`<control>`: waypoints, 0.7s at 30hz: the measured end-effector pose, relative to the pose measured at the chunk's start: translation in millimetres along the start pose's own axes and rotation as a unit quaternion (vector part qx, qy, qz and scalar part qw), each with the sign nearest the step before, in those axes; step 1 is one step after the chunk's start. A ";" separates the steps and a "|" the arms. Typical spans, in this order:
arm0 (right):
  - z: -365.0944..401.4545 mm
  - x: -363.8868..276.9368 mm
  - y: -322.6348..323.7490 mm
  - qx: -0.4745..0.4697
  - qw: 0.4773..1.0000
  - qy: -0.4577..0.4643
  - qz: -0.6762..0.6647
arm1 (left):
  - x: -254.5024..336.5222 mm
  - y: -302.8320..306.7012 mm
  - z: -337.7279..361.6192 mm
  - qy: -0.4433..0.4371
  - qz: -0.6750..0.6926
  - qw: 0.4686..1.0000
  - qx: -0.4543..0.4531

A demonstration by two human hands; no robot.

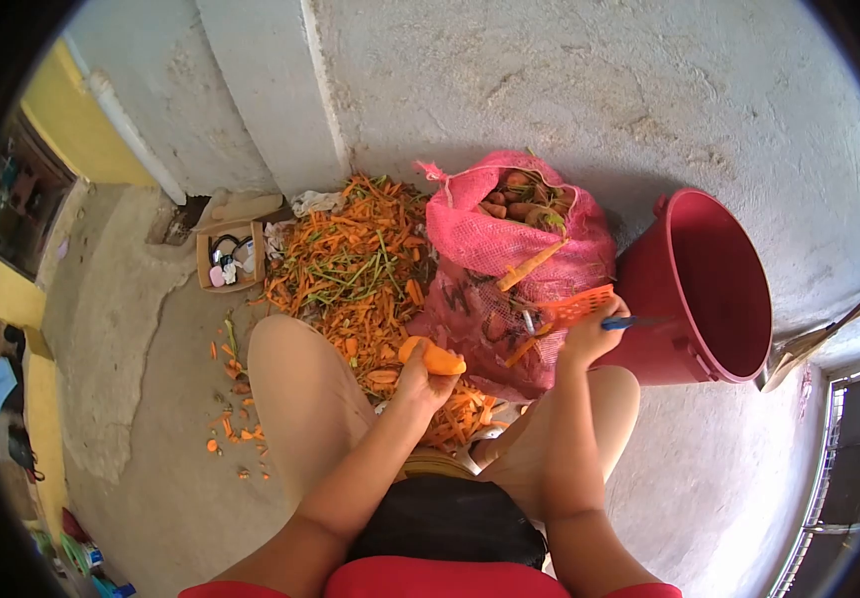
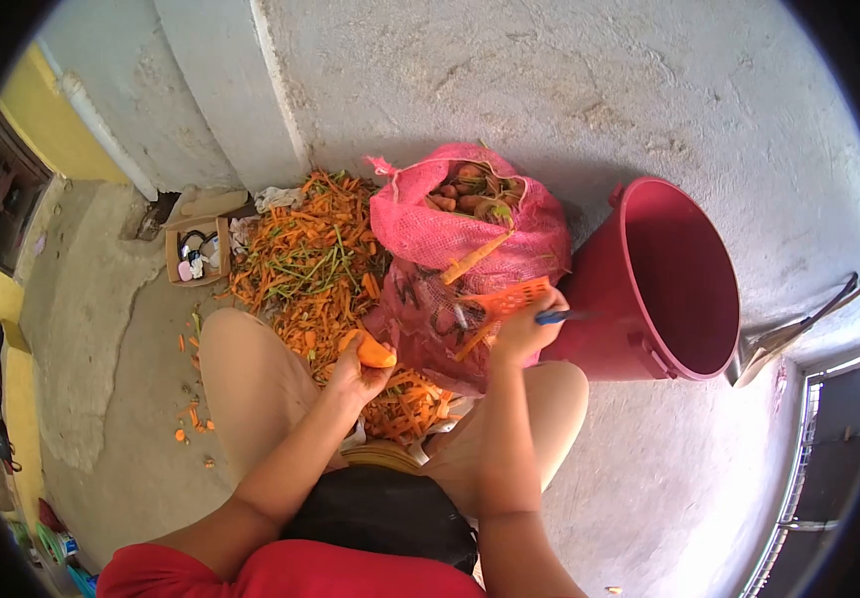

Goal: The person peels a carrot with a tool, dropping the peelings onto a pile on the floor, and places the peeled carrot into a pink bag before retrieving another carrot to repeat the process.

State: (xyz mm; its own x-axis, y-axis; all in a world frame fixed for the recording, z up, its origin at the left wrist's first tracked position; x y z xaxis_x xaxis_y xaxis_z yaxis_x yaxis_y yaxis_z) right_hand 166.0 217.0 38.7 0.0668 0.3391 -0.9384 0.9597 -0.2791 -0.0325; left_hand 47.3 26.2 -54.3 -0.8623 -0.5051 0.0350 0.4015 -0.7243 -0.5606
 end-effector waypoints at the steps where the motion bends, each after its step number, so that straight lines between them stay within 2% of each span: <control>1: -9.8 14.4 3.5 -0.012 1.000 -0.012 0.015 | 2.8 5.3 1.3 0.008 -0.006 1.000 0.015; 4: -8.8 64.4 4.3 -0.057 0.995 -0.072 0.037 | 3.0 18.2 -3.4 0.012 -0.022 1.000 0.003; 5: -5.9 95.9 3.3 -0.115 0.982 -0.068 0.135 | 6.0 21.7 -7.2 -0.020 -0.124 0.992 -0.007; 6: 4.2 105.9 -0.3 -0.181 0.940 -0.093 0.274 | 10.1 24.7 -11.2 -0.053 -0.225 0.973 -0.016; 7: 19.3 104.3 -4.0 -0.213 0.910 -0.056 0.351 | 12.6 23.7 -11.7 -0.086 -0.324 0.942 -0.025; 8: 34.2 106.1 -5.8 -0.264 0.883 -0.070 0.381 | 17.2 14.6 -10.0 -0.192 -0.428 0.879 -0.081; 9: 46.8 104.0 -6.2 -0.313 0.853 -0.084 0.408 | 19.6 2.2 -4.6 -0.292 -0.521 0.791 -0.134; 10: 57.9 113.7 -7.2 -0.369 0.823 -0.081 0.425 | 20.1 -12.9 5.2 -0.384 -0.599 0.679 -0.184; 11: 68.7 129.5 -7.3 -0.423 0.788 -0.077 0.440 | 22.5 -23.7 10.4 -0.392 -0.736 0.524 -0.173; 13: 97.3 165.7 -4.9 -0.608 0.656 0.002 0.448 | 11.2 -49.9 35.0 -0.300 -0.883 0.275 -0.234; 14: 126.7 237.7 -3.7 -0.751 0.488 0.126 0.426 | 6.2 -59.3 47.3 -0.244 -0.925 0.140 -0.256; 15: 133.7 219.5 3.6 -0.768 0.432 0.118 0.459 | -1.8 -65.5 54.4 -0.171 -0.952 0.024 -0.254; 16: 137.8 189.1 4.5 -0.766 0.452 0.024 0.457 | -14.4 -69.2 50.4 -0.132 -0.957 -0.068 -0.248; 18: 169.5 259.7 11.6 -0.793 0.443 0.099 0.407 | -45.6 -76.2 42.7 -0.050 -0.940 -0.247 -0.228; 20: 176.8 260.9 0.5 -0.789 0.465 0.104 0.388 | -78.4 -105.3 47.3 -0.213 -0.923 -0.200 -0.251; 21: 179.6 256.4 -7.7 -0.790 0.471 0.106 0.379 | -96.2 -132.5 69.4 -0.321 -0.881 -0.199 -0.284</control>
State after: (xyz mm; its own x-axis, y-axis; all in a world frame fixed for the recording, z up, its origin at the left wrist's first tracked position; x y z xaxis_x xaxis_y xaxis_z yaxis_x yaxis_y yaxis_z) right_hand 126.7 144.7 -263.5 0.4194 0.8085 -0.4129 -0.3672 0.5671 0.7373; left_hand 98.5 138.2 74.0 0.9838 -0.1787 -0.0171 0.0682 0.2841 0.9564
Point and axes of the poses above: each hand's wrist, its own z-axis away from the middle knuckle, its own y-axis out of the back of the hand, x = y × z, the point moved 4 cm from there along -z, towards the middle knuckle, and after that the axes turned 2 degrees about -y, right-handed, at the moved point
